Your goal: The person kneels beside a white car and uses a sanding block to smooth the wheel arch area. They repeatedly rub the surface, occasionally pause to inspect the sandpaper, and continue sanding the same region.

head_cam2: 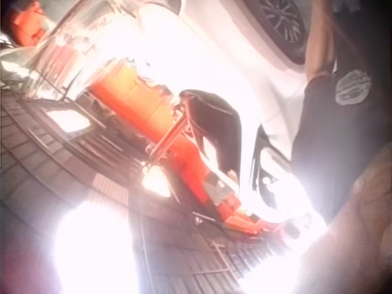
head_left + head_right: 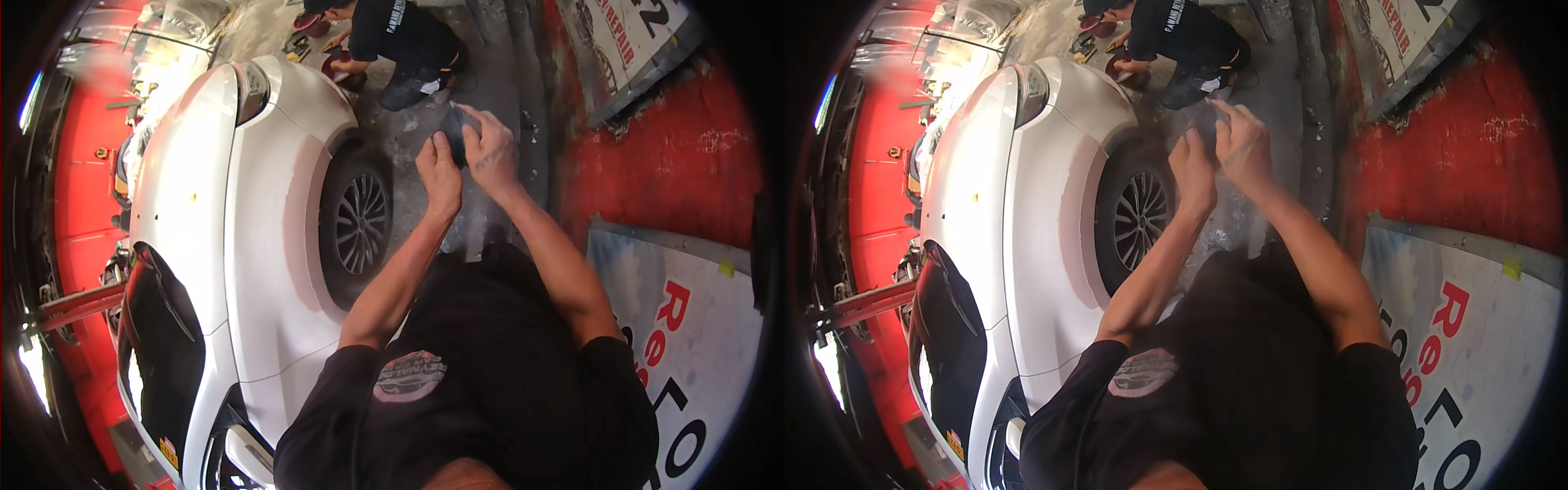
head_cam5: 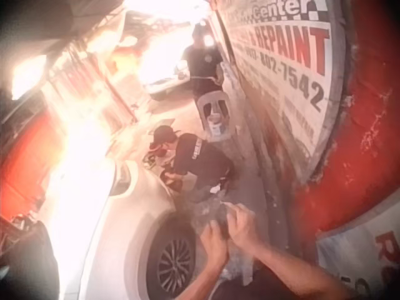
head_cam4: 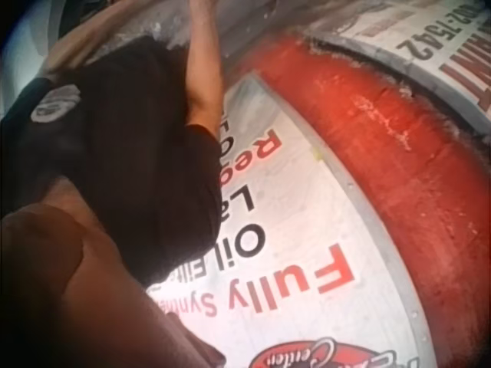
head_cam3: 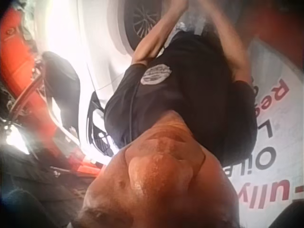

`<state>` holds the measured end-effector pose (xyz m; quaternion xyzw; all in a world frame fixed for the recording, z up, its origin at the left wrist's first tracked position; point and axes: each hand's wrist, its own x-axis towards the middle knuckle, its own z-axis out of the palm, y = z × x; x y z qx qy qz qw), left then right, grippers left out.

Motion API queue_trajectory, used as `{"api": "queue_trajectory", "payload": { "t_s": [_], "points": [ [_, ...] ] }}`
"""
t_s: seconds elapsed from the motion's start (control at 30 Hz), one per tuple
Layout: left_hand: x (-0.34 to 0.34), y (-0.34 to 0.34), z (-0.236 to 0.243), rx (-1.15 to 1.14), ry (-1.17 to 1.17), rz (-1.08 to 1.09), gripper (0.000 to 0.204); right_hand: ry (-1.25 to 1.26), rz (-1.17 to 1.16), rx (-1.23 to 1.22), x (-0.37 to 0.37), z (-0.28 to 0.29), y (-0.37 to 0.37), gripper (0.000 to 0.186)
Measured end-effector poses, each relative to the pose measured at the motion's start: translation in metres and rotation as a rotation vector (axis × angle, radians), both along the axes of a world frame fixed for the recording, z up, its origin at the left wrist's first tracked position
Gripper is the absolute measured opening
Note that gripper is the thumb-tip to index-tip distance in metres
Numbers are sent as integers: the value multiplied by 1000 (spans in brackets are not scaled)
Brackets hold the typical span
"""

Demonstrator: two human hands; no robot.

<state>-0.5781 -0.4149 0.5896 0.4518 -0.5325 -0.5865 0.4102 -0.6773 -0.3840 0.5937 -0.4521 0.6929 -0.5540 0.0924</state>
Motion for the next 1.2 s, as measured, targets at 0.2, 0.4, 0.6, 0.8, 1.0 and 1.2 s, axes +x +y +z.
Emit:
{"api": "queue_trajectory", "payload": {
  "t_s": [0.2, 0.4, 0.6, 0.8, 1.0, 1.2],
  "points": [
    [25, 30, -38, -345, -257, -25, 40, -182, -66, -38, -50, -11, -7, 29],
    [6, -19, -9, -52, 197, 25, 39, -15, 101, 109, 48, -21, 36, 38],
    [22, -16, -6, 255, 532, 84, 37, 44, -100, 73, -21, -42, 1, 31],
    [31, -43, -38, 302, 625, 65, 36, 195, 60, -20, 15, -30, 40, 35],
    [32, -38, -23, 452, 672, 80, 37, 183, -111, 43, -21, -54, 31, 47],
    [14, -53, -36, 618, 658, 248, 40, 279, 95, -56, 28, -43, 51, 48]
  ]
}}
